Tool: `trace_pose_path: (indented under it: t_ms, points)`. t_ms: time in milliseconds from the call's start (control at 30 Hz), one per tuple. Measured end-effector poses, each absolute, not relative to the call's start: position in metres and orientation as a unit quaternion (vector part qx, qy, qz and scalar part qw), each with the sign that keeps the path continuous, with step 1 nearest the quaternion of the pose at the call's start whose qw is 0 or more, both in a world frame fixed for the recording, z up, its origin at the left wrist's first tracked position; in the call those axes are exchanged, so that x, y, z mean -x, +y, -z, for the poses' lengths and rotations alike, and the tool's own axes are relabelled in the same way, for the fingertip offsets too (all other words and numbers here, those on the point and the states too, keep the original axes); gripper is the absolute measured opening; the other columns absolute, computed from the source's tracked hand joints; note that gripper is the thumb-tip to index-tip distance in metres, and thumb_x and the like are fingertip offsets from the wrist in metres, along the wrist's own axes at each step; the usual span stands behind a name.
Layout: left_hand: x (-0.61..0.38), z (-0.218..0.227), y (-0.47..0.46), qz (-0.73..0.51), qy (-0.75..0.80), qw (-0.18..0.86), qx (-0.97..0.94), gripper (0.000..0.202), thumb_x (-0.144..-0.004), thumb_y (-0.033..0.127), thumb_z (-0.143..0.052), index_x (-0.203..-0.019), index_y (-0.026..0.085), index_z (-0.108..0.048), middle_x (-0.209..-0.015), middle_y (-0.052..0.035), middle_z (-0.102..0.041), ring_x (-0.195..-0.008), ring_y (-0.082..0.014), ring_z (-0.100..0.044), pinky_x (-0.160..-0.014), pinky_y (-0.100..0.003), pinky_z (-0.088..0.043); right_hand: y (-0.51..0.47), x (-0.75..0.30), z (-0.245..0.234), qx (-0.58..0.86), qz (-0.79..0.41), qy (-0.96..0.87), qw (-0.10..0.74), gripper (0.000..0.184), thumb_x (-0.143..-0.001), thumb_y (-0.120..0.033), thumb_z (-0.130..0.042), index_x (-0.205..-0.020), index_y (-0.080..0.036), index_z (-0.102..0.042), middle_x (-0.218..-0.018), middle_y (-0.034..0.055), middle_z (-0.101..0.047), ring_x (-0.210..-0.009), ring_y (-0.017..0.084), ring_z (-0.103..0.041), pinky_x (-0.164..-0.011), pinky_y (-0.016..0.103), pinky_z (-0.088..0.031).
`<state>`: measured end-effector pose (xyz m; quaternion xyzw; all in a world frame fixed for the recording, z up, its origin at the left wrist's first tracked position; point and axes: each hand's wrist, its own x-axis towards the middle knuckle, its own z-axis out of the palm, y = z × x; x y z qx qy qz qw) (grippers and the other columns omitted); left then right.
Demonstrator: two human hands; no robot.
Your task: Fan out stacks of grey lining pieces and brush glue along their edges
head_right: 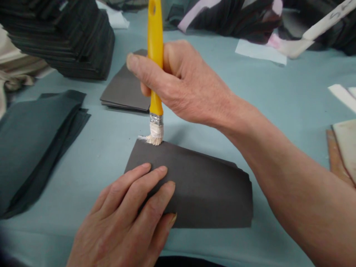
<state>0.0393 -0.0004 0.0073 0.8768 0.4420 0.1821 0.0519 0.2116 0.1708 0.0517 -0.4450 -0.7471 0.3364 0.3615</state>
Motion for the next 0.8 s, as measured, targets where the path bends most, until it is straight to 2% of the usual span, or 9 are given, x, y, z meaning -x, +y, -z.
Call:
trace_pose_path:
  t_ms: [100, 267, 400, 700, 800]
  points:
    - [-0.039, -0.009, 0.001, -0.167, 0.439, 0.055, -0.881, 0.03, -0.111, 0.024, -0.05, -0.137, 0.021, -0.063, -0.148, -0.0034, -0.068, -0.144, -0.0274, -0.053, -0.118, -0.043, -0.042, 0.17, -0.222, -0.052, 0.441, -0.33, -0.756, 0.353, 0.048, -0.112, -0.027, -0.058, -0.066, -0.015, -0.063, -0.054, -0.0051, -0.039, -0.049, 0.004, -0.035, -0.056, 0.019, -0.035]
    - [-0.036, -0.013, 0.002, -0.15, 0.433, 0.048, -0.888, 0.032, -0.111, 0.023, -0.048, -0.14, 0.022, -0.061, -0.151, -0.0036, -0.066, -0.145, -0.027, -0.052, -0.117, -0.042, -0.044, 0.166, -0.236, -0.052, 0.454, -0.321, -0.765, 0.325, 0.048, -0.112, -0.036, -0.055, -0.07, -0.016, -0.066, -0.055, -0.0042, -0.04, -0.051, 0.005, -0.037, -0.056, 0.02, -0.035]
    - [-0.034, -0.014, 0.004, -0.13, 0.422, 0.047, -0.896, 0.034, -0.11, 0.024, -0.05, -0.142, 0.022, -0.06, -0.152, -0.0045, -0.064, -0.146, -0.0277, -0.051, -0.118, -0.043, -0.044, 0.163, -0.247, -0.054, 0.443, -0.325, -0.775, 0.314, 0.044, -0.109, -0.036, -0.06, -0.069, -0.017, -0.062, -0.056, -0.0042, -0.044, -0.051, 0.006, -0.037, -0.053, 0.023, -0.035]
    - [-0.03, -0.016, 0.005, -0.127, 0.409, 0.035, -0.903, 0.034, -0.109, 0.023, -0.054, -0.142, 0.02, -0.06, -0.151, -0.0076, -0.063, -0.146, -0.029, -0.053, -0.12, -0.042, -0.043, 0.152, -0.272, -0.053, 0.428, -0.332, -0.776, 0.323, 0.045, -0.108, -0.032, -0.058, -0.065, -0.017, -0.059, -0.056, -0.0044, -0.044, -0.052, 0.006, -0.038, -0.055, 0.024, -0.036]
    - [-0.031, -0.017, 0.005, -0.13, 0.404, 0.034, -0.905, 0.033, -0.108, 0.022, -0.056, -0.141, 0.019, -0.061, -0.149, -0.0086, -0.064, -0.146, -0.0292, -0.053, -0.121, -0.041, -0.042, 0.147, -0.278, -0.052, 0.438, -0.34, -0.756, 0.348, 0.047, -0.107, -0.037, -0.063, -0.065, -0.017, -0.059, -0.057, -0.0028, -0.045, -0.054, 0.007, -0.04, -0.055, 0.025, -0.035]
